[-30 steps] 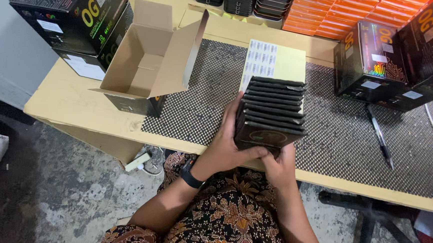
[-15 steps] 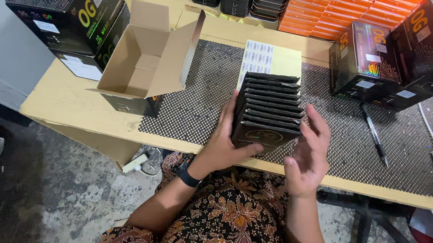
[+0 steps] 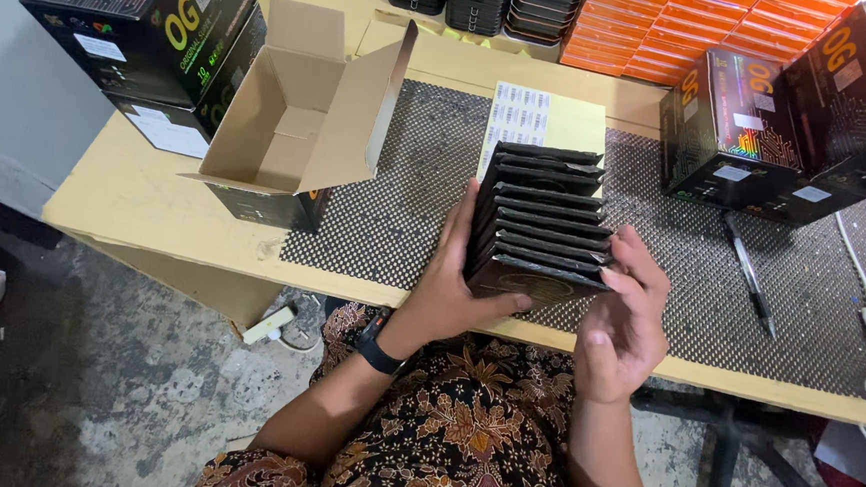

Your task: The person handles small black rectangular packages, peels off protective films, and places them into a larger cardboard box. They then peel off multiple labels from a yellow sheet and place them on the table edge.

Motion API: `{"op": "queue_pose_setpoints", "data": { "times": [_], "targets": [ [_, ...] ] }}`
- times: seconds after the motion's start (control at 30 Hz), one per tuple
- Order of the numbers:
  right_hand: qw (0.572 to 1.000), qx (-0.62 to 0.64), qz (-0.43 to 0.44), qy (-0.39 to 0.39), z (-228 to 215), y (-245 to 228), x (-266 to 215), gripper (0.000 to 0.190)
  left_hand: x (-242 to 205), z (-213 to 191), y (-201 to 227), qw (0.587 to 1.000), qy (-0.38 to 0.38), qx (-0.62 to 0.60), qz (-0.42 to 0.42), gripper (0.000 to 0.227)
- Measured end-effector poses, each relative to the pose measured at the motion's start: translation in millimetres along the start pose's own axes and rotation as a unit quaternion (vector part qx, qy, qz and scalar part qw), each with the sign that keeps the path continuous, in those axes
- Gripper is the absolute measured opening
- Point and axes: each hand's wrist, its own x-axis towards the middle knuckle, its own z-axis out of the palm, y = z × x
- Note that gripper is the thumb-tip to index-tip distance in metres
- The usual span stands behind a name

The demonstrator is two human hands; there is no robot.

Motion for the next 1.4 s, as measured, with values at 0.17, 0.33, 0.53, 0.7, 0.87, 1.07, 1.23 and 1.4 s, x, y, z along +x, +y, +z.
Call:
{"op": "queue_pose_setpoints", "data": {
  "times": [0.17,0.33,0.53,0.7,0.87,1.07,1.23,1.4],
  "targets": [
    [1.000,0.023,0.006,0.012,-2,-2,2,0.043,1,1,1,1.000,0.000,0.005,0.003,0.131],
    [0.998,0.056,0.006,0.002,-9,3,5,0.038,1,1,-5,1.000,0.001,0.008,0.002,0.132],
    [0.997,0.075,0.009,-0.015,-23,17,4,0.041,-2,2,-13,1.000,0.003,-0.006,0.029,0.132],
    [0.969,0.211,0.128,0.001,-20,16,15,0.044,-2,2,-17,0.999,0.004,-0.023,0.048,0.134],
    [0.955,0.230,0.185,-0.003,-9,-5,37,0.044,-2,4,-19,0.999,0.005,-0.018,0.038,0.133],
    [0.953,0.191,0.233,-0.014,-23,6,39,0.043,-1,3,-19,0.999,0.009,-0.013,0.036,0.134],
    [0.981,0.046,0.177,-0.069,-7,6,57,0.061,0,2,-15,0.998,0.004,-0.037,0.041,0.125],
    [0.971,-0.052,0.195,-0.128,4,22,38,0.100,-3,1,-22,0.998,0.002,-0.031,0.046,0.118]
  ]
}}
